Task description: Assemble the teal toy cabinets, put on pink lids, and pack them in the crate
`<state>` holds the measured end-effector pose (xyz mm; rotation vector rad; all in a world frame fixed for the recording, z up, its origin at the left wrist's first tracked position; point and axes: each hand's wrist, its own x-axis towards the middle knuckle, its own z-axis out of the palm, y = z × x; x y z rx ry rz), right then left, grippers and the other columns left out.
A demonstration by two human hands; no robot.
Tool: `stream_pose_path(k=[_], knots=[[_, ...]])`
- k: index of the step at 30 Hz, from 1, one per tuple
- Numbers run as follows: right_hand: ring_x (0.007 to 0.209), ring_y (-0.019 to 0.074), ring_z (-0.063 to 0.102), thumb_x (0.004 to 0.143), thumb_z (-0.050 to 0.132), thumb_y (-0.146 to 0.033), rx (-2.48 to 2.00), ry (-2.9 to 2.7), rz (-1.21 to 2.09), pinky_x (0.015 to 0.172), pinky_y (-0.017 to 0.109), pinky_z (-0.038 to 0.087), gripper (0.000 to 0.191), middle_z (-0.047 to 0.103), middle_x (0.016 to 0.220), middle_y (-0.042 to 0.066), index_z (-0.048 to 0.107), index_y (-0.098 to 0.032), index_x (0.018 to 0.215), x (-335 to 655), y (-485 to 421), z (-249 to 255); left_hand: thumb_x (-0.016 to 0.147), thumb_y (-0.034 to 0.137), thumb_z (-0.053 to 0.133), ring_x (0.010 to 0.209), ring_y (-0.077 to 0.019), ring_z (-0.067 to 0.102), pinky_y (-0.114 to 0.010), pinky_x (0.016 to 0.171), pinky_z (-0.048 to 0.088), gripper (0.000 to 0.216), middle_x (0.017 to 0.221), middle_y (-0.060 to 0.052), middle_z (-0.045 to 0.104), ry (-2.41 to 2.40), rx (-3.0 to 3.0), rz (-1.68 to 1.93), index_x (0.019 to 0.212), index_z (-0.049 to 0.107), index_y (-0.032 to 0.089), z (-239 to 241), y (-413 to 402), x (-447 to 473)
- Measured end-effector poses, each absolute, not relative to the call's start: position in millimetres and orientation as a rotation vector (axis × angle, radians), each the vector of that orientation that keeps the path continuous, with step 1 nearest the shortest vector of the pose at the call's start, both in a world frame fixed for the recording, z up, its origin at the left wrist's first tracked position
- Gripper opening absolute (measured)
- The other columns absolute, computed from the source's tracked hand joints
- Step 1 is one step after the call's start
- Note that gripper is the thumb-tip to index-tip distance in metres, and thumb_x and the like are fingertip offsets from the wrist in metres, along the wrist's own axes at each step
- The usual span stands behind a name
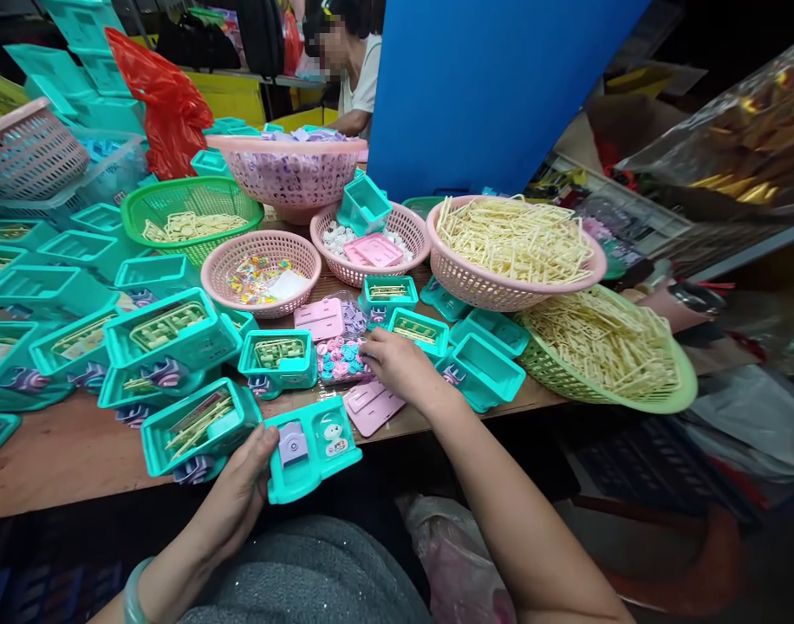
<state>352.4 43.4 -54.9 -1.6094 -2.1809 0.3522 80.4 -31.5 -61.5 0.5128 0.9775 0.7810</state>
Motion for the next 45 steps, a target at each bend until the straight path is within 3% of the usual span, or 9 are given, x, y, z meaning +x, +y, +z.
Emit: stream_pose_path(k=[11, 17, 28, 33, 36, 40, 45], knots=[[0.098, 0.0234, 0.07, 0.098, 0.064, -0.02, -1.673, -2.22, 0.31, 0.083, 0.035, 0.054, 0.01, 0.071, 0.109, 0.008, 0.073, -0.02, 0.104, 348, 38, -51, 0.086, 0.056, 0.077, 0.145, -0.0356, 0.051, -0.051, 0.121, 0.043, 0.067, 0.149, -0.012, 0.063, 0.95, 0.452, 0.753, 0.141, 0.059, 0.022, -69, -30, 75], [0.097, 0.0271, 0.07, 0.087, 0.077, -0.021, -1.73, -2.196, 0.309, 0.077, 0.037, 0.054, 0.015, 0.072, 0.11, 0.008, 0.073, -0.02, 0.101, 344, 38, -50, 0.087, 0.057, 0.075, 0.146, -0.0359, 0.05, -0.052, 0.12, 0.044, 0.068, 0.15, -0.012, 0.062, 0.939, 0.465, 0.748, 0.144, 0.058, 0.023, -70, -30, 75], [0.097, 0.0287, 0.069, 0.088, 0.064, -0.014, -1.607, -2.023, 0.338, 0.088, 0.043, 0.053, 0.009, 0.075, 0.1, 0.011, 0.071, -0.019, 0.091, 333, 36, -60, 0.087, 0.054, 0.076, 0.144, -0.0346, 0.053, -0.051, 0.12, 0.044, 0.062, 0.145, -0.012, 0.066, 0.942, 0.45, 0.751, 0.138, 0.063, 0.022, -71, -31, 74], [0.075, 0.0212, 0.071, 0.095, 0.057, -0.025, -1.589, -1.798, 0.397, 0.071, 0.034, 0.057, 0.015, 0.077, 0.089, 0.008, 0.07, -0.018, 0.098, 335, 36, -68, 0.089, 0.053, 0.075, 0.145, -0.0333, 0.051, -0.049, 0.12, 0.044, 0.06, 0.149, -0.01, 0.064, 0.924, 0.446, 0.76, 0.138, 0.062, 0.022, -72, -30, 74], [0.073, 0.02, 0.075, 0.097, 0.057, -0.032, -1.561, -1.742, 0.467, 0.065, 0.03, 0.059, 0.02, 0.079, 0.088, 0.008, 0.07, -0.017, 0.097, 337, 35, -71, 0.089, 0.052, 0.075, 0.144, -0.0331, 0.052, -0.048, 0.119, 0.046, 0.059, 0.149, -0.01, 0.063, 0.911, 0.452, 0.764, 0.14, 0.061, 0.023, -72, -29, 74], [0.08, 0.0209, 0.077, 0.097, 0.058, -0.029, -1.552, -1.75, 0.427, 0.072, 0.031, 0.061, 0.018, 0.08, 0.095, 0.007, 0.072, -0.019, 0.1, 332, 33, -74, 0.088, 0.051, 0.077, 0.143, -0.0335, 0.053, -0.048, 0.119, 0.046, 0.06, 0.145, -0.011, 0.066, 0.92, 0.437, 0.762, 0.139, 0.062, 0.022, -72, -29, 74], [0.102, 0.025, 0.073, 0.098, 0.054, -0.018, -1.527, -1.902, 0.245, 0.092, 0.039, 0.058, 0.022, 0.076, 0.107, 0.011, 0.073, -0.02, 0.108, 330, 31, -76, 0.089, 0.051, 0.076, 0.143, -0.0334, 0.054, -0.049, 0.121, 0.044, 0.06, 0.148, -0.011, 0.064, 0.897, 0.433, 0.764, 0.141, 0.062, 0.023, -72, -28, 74]])
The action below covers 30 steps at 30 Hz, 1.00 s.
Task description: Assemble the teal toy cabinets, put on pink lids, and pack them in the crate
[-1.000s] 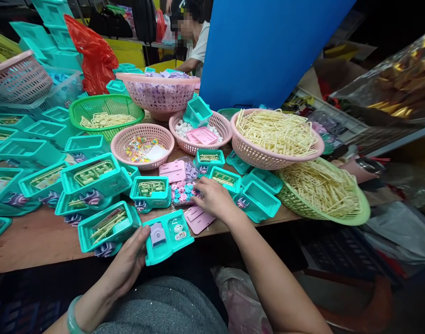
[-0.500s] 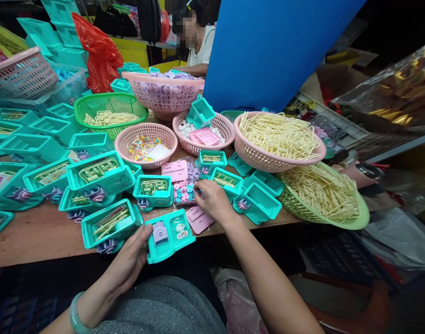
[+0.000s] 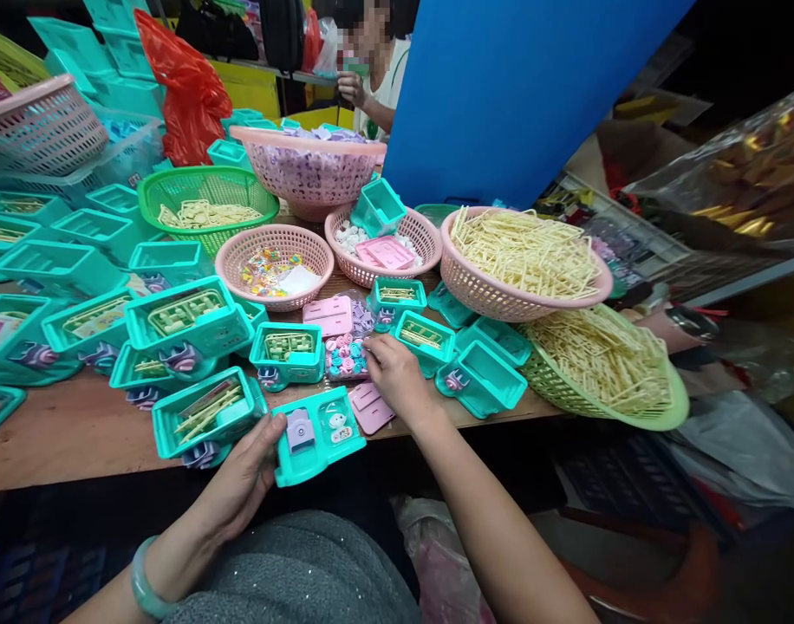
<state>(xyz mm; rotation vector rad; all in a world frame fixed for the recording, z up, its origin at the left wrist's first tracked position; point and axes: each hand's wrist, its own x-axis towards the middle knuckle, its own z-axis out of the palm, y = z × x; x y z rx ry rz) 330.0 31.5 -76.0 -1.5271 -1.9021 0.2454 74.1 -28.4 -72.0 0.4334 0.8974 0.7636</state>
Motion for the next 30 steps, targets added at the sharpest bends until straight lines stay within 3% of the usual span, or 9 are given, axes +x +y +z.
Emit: stream_pose_path(k=[3, 6, 14, 25, 30], knots=[[0.107, 0.0262, 0.07, 0.097, 0.051, -0.011, -1.499, -2.057, 0.179, 0.092, 0.04, 0.057, 0.027, 0.073, 0.114, 0.013, 0.073, -0.02, 0.111, 337, 32, -74, 0.088, 0.05, 0.078, 0.144, -0.0323, 0.053, -0.048, 0.122, 0.042, 0.063, 0.149, -0.01, 0.063, 0.887, 0.415, 0.776, 0.142, 0.06, 0.022, -70, -28, 75], [0.102, 0.0263, 0.068, 0.096, 0.053, -0.008, -1.48, -2.221, 0.145, 0.087, 0.039, 0.057, 0.026, 0.073, 0.111, 0.012, 0.073, -0.022, 0.102, 345, 36, -69, 0.085, 0.048, 0.081, 0.143, -0.0321, 0.054, -0.048, 0.121, 0.044, 0.066, 0.148, -0.01, 0.065, 0.894, 0.389, 0.784, 0.143, 0.06, 0.022, -68, -27, 76], [0.087, 0.0235, 0.062, 0.102, 0.054, -0.016, -1.499, -2.412, 0.039, 0.081, 0.036, 0.051, 0.022, 0.073, 0.097, 0.01, 0.073, -0.02, 0.092, 351, 48, -62, 0.087, 0.049, 0.079, 0.142, -0.0324, 0.055, -0.048, 0.119, 0.046, 0.059, 0.146, -0.01, 0.066, 0.904, 0.373, 0.789, 0.137, 0.064, 0.022, -68, -27, 75], [0.084, 0.0269, 0.061, 0.094, 0.059, -0.012, -1.661, -2.151, -0.028, 0.076, 0.038, 0.05, 0.016, 0.069, 0.087, 0.011, 0.067, -0.02, 0.082, 335, 48, -59, 0.087, 0.049, 0.079, 0.14, -0.0347, 0.057, -0.051, 0.118, 0.047, 0.06, 0.144, -0.011, 0.067, 0.911, 0.363, 0.782, 0.137, 0.062, 0.021, -63, -26, 78], [0.079, 0.0212, 0.065, 0.099, 0.059, -0.021, -1.549, -1.898, 0.185, 0.07, 0.033, 0.053, 0.012, 0.069, 0.086, 0.005, 0.064, -0.023, 0.089, 306, 5, -21, 0.083, 0.051, 0.082, 0.139, -0.0344, 0.058, -0.05, 0.117, 0.047, 0.065, 0.142, -0.01, 0.069, 0.905, 0.387, 0.827, 0.138, 0.061, 0.023, -58, -28, 83]])
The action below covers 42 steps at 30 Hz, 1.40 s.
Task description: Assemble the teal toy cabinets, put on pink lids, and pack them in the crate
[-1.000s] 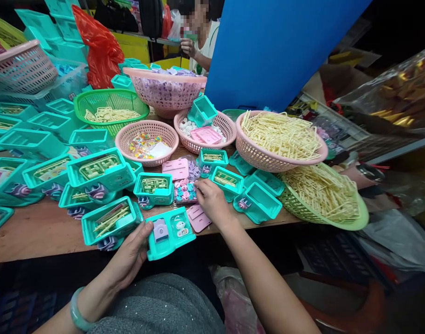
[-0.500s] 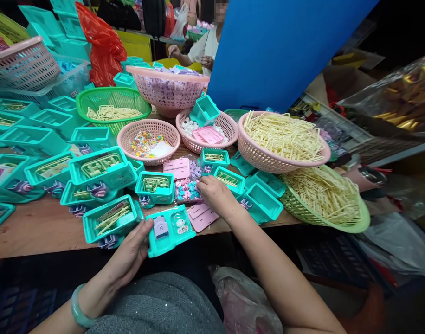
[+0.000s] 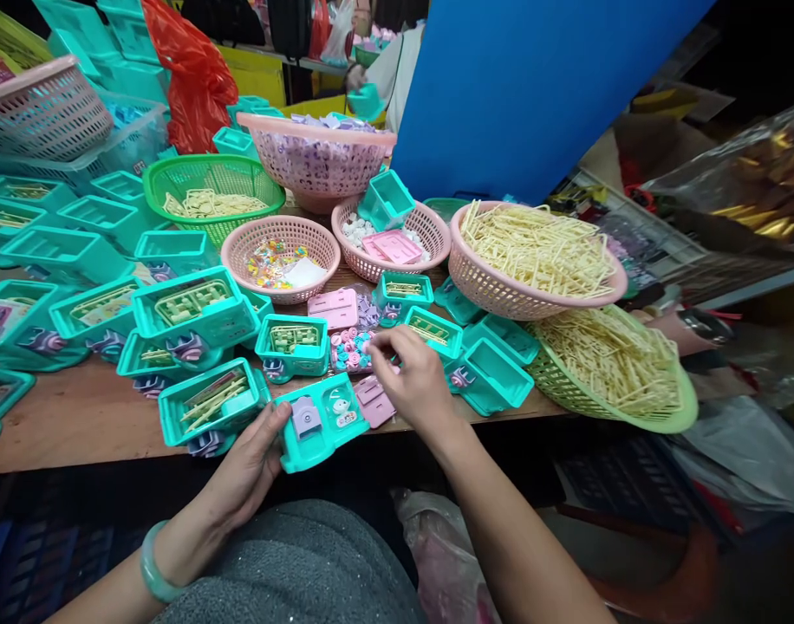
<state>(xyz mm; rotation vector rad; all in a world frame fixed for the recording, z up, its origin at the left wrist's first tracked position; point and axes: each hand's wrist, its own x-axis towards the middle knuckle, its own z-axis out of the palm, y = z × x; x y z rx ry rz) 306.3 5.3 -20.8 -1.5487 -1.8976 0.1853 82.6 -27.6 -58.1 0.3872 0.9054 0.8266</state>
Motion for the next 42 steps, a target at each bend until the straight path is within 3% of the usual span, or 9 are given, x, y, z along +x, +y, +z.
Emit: stream_pose_path(k=[3, 6, 11, 21, 35, 38, 42], knots=[[0.075, 0.0176, 0.068, 0.098, 0.063, -0.02, -1.375, -1.808, 0.482, 0.068, 0.029, 0.055, 0.007, 0.071, 0.083, 0.001, 0.065, -0.024, 0.092, 278, -40, -8, 0.084, 0.051, 0.081, 0.14, -0.0319, 0.056, -0.046, 0.121, 0.041, 0.063, 0.143, -0.01, 0.068, 0.924, 0.504, 0.885, 0.136, 0.06, 0.023, -58, -30, 86], [0.073, 0.0166, 0.07, 0.097, 0.063, -0.017, -1.39, -1.728, 0.549, 0.067, 0.028, 0.057, 0.008, 0.073, 0.083, 0.001, 0.067, -0.024, 0.093, 258, -70, -13, 0.083, 0.05, 0.081, 0.137, -0.0305, 0.059, -0.043, 0.119, 0.042, 0.061, 0.141, -0.009, 0.068, 0.956, 0.631, 0.937, 0.133, 0.059, 0.023, -59, -32, 90], [0.073, 0.0166, 0.072, 0.095, 0.065, -0.018, -1.449, -1.58, 0.535, 0.069, 0.027, 0.059, 0.008, 0.075, 0.082, 0.002, 0.069, -0.023, 0.091, 254, -81, -24, 0.077, 0.05, 0.086, 0.129, -0.0307, 0.063, -0.04, 0.109, 0.049, 0.065, 0.135, -0.009, 0.069, 1.019, 0.739, 0.957, 0.129, 0.056, 0.025, -60, -32, 93], [0.065, 0.0159, 0.07, 0.096, 0.066, -0.022, -1.512, -1.527, 0.55, 0.063, 0.028, 0.06, 0.008, 0.075, 0.079, 0.001, 0.071, -0.023, 0.089, 254, -83, -24, 0.08, 0.048, 0.083, 0.132, -0.0306, 0.058, -0.041, 0.112, 0.044, 0.068, 0.14, -0.01, 0.063, 1.032, 0.846, 0.933, 0.134, 0.048, 0.026, -60, -33, 92], [0.078, 0.0207, 0.074, 0.095, 0.061, -0.01, -1.503, -1.617, 0.224, 0.073, 0.032, 0.06, 0.016, 0.075, 0.085, 0.005, 0.067, -0.024, 0.099, 238, -92, -33, 0.076, 0.048, 0.085, 0.126, -0.0332, 0.063, -0.042, 0.109, 0.049, 0.067, 0.132, -0.009, 0.068, 1.015, 0.875, 0.934, 0.13, 0.05, 0.027, -54, -36, 94], [0.077, 0.0193, 0.072, 0.096, 0.062, -0.014, -1.558, -1.516, 0.316, 0.073, 0.03, 0.059, 0.012, 0.073, 0.082, 0.003, 0.066, -0.024, 0.092, 232, -94, -34, 0.077, 0.048, 0.085, 0.131, -0.0332, 0.061, -0.041, 0.112, 0.047, 0.068, 0.136, -0.008, 0.067, 1.009, 0.883, 0.946, 0.132, 0.05, 0.028, -56, -38, 92], [0.07, 0.0169, 0.07, 0.099, 0.062, -0.025, -1.513, -1.519, 0.715, 0.066, 0.027, 0.058, 0.015, 0.072, 0.077, 0.001, 0.067, -0.022, 0.084, 257, -90, -36, 0.077, 0.049, 0.085, 0.132, -0.0342, 0.06, -0.04, 0.11, 0.048, 0.069, 0.137, -0.009, 0.067, 1.027, 0.908, 0.914, 0.133, 0.05, 0.027, -65, -45, 81]])
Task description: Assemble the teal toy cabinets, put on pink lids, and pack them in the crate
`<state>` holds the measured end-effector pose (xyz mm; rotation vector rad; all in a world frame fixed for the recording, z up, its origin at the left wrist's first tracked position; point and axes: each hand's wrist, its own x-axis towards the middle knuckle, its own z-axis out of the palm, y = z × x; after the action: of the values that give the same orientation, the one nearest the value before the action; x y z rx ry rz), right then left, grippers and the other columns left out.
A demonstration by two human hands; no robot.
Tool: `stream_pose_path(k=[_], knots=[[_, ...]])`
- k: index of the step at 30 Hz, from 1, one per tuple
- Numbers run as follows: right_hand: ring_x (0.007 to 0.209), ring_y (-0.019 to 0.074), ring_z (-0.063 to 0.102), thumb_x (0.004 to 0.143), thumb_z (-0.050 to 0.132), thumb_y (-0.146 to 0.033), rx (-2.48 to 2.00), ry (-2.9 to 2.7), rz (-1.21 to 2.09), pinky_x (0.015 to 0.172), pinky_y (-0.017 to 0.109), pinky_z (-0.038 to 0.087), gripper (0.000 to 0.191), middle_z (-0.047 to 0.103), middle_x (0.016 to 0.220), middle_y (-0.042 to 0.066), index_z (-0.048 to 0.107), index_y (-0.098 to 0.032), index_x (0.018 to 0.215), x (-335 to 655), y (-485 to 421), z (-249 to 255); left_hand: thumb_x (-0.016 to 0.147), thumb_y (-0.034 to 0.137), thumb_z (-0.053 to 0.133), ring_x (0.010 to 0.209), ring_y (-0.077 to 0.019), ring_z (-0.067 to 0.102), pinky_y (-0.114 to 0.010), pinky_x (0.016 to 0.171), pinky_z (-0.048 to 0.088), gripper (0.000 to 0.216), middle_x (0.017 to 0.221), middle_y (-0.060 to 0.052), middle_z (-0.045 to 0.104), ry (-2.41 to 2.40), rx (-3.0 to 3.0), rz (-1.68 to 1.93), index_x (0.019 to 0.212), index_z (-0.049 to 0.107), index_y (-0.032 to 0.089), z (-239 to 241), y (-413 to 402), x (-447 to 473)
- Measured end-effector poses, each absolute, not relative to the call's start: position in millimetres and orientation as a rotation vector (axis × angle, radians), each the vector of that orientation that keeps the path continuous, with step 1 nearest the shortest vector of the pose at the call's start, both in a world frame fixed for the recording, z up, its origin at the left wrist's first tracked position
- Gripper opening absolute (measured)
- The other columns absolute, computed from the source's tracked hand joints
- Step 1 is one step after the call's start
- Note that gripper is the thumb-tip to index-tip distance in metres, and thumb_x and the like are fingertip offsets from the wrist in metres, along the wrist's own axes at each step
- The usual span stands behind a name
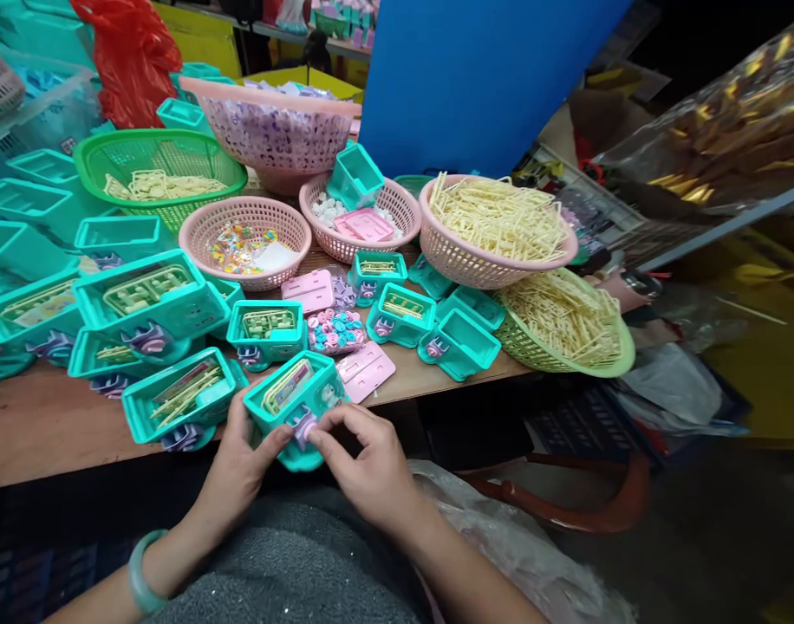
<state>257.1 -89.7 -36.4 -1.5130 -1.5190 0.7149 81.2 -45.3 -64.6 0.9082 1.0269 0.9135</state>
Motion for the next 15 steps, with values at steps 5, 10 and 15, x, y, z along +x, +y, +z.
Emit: stream_pose_path(k=[5, 10, 15], knots=[[0.126, 0.0323, 0.064, 0.089, 0.077, -0.039, -1.616, -1.855, 0.458, 0.107, 0.051, 0.053, 0.042, 0.07, 0.132, 0.013, 0.066, -0.024, 0.127, 335, -70, -75, 0.077, 0.05, 0.084, 0.13, -0.0341, 0.061, -0.041, 0.107, 0.051, 0.072, 0.137, -0.011, 0.066, 1.016, 0.985, 0.857, 0.135, 0.049, 0.025, -81, -51, 59], [0.154, 0.0389, 0.032, 0.086, 0.079, -0.031, -1.651, -2.355, 0.298, 0.119, 0.065, 0.037, 0.09, 0.041, 0.164, 0.014, 0.031, -0.031, 0.163, 365, -60, -116, 0.076, 0.051, 0.083, 0.127, -0.0346, 0.062, -0.043, 0.106, 0.052, 0.074, 0.133, -0.011, 0.067, 0.985, 1.014, 0.914, 0.135, 0.049, 0.023, -79, -49, 54], [0.127, 0.0347, 0.06, 0.095, 0.065, -0.026, -1.403, -2.305, 0.077, 0.104, 0.057, 0.055, 0.058, 0.064, 0.138, 0.016, 0.053, -0.028, 0.152, 368, -60, -114, 0.079, 0.047, 0.082, 0.127, -0.0364, 0.062, -0.047, 0.107, 0.052, 0.072, 0.136, -0.013, 0.066, 0.899, 1.085, 0.904, 0.138, 0.048, 0.023, -84, -44, 57]])
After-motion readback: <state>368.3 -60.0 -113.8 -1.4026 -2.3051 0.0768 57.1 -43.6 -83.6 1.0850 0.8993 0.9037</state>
